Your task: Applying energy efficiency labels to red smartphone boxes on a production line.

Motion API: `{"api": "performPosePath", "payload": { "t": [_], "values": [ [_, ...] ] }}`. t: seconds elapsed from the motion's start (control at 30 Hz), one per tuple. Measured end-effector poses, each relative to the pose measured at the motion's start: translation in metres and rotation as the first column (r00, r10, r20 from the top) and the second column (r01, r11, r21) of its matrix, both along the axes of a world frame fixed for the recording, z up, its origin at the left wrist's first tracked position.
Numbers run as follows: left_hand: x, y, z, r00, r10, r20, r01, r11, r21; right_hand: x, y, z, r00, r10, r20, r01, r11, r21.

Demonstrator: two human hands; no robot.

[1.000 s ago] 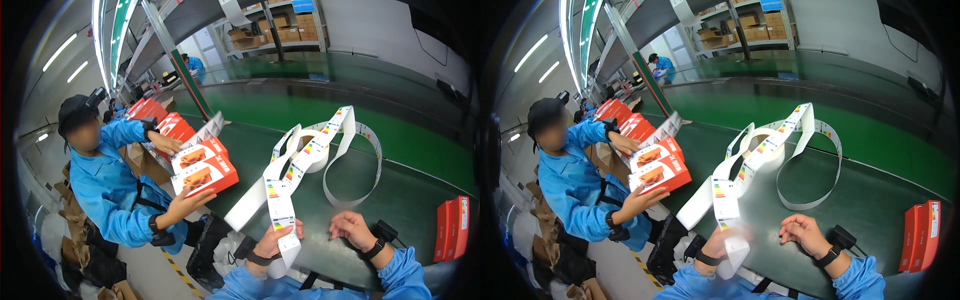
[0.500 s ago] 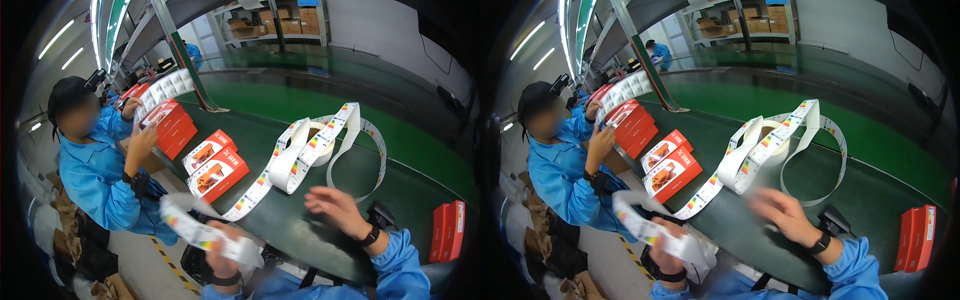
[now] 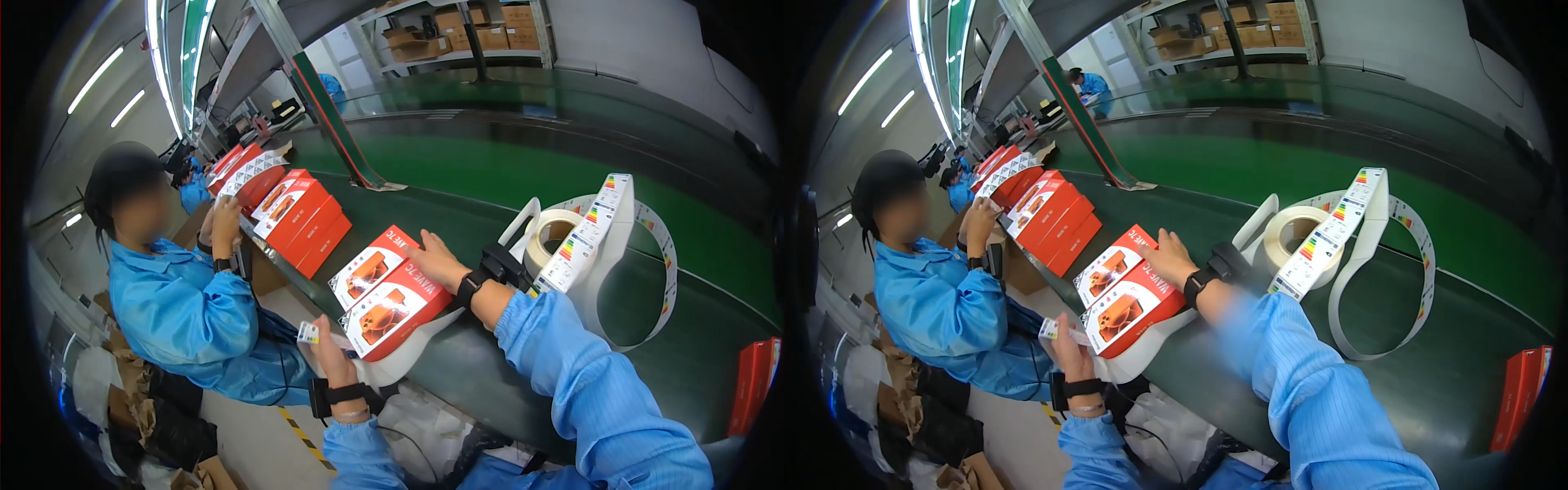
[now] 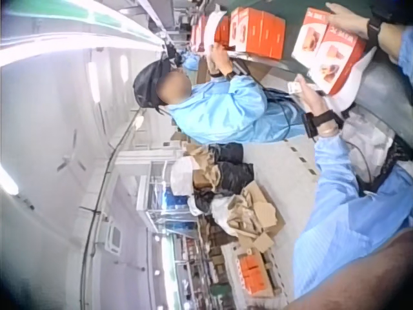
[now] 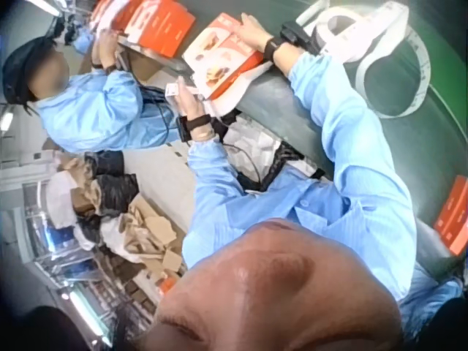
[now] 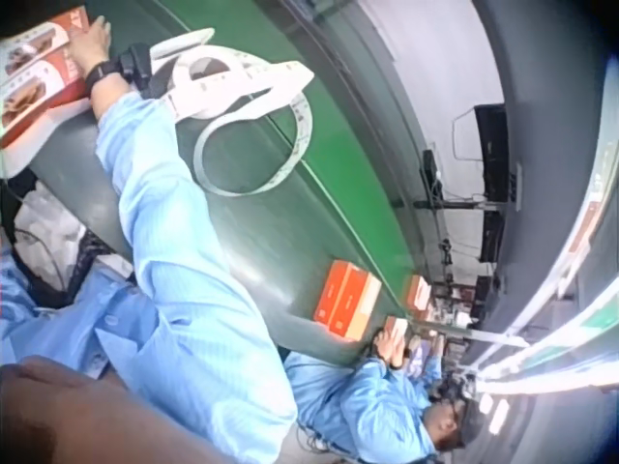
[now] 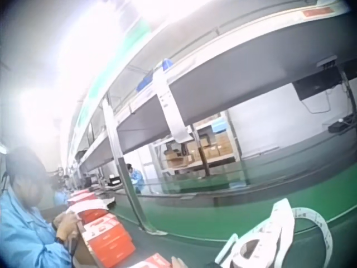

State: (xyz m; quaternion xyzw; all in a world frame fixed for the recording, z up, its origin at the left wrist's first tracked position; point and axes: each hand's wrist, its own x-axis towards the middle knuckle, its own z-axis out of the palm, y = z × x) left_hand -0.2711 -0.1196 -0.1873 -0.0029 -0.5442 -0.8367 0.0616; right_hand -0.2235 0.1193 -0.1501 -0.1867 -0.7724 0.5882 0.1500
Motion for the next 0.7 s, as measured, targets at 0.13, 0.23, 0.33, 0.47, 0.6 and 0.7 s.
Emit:
{"api": "performPosePath", "payload": {
  "t": [0.13,0.23,0.33,0.47,0.6,0.7],
  "values": [
    [-0.023,0.02,-0.013,0.985,-0.17,-0.038,0.165,0.98,-0.108,-0.023,0.009,-0.017,0.996,0.061,0.059,-0.049,0.981,-0.189],
    [-0.033,0.03,-0.018,0.991,-0.128,-0.045,0.109,0.949,-0.297,-0.025,0.009,-0.018,0.989,0.13,0.066,-0.123,0.987,-0.108],
    [-0.036,0.028,-0.015,0.97,-0.242,-0.038,0.225,0.941,-0.253,-0.013,0.004,-0.01,0.963,0.269,0.022,-0.257,0.94,-0.224],
    [-0.026,0.018,0.009,0.927,-0.375,0.006,0.372,0.919,-0.129,0.008,-0.01,0.013,0.996,0.085,0.019,-0.085,0.996,0.04],
    [0.007,0.018,0.055,0.934,-0.318,-0.162,0.286,0.938,-0.194,0.039,-0.013,0.049,0.974,0.024,-0.227,-0.047,0.994,-0.097],
    [0.04,0.023,0.097,0.896,-0.32,-0.307,0.265,0.941,-0.208,0.074,-0.015,0.079,0.938,-0.06,-0.34,0.015,0.991,-0.135]
  ]
}}
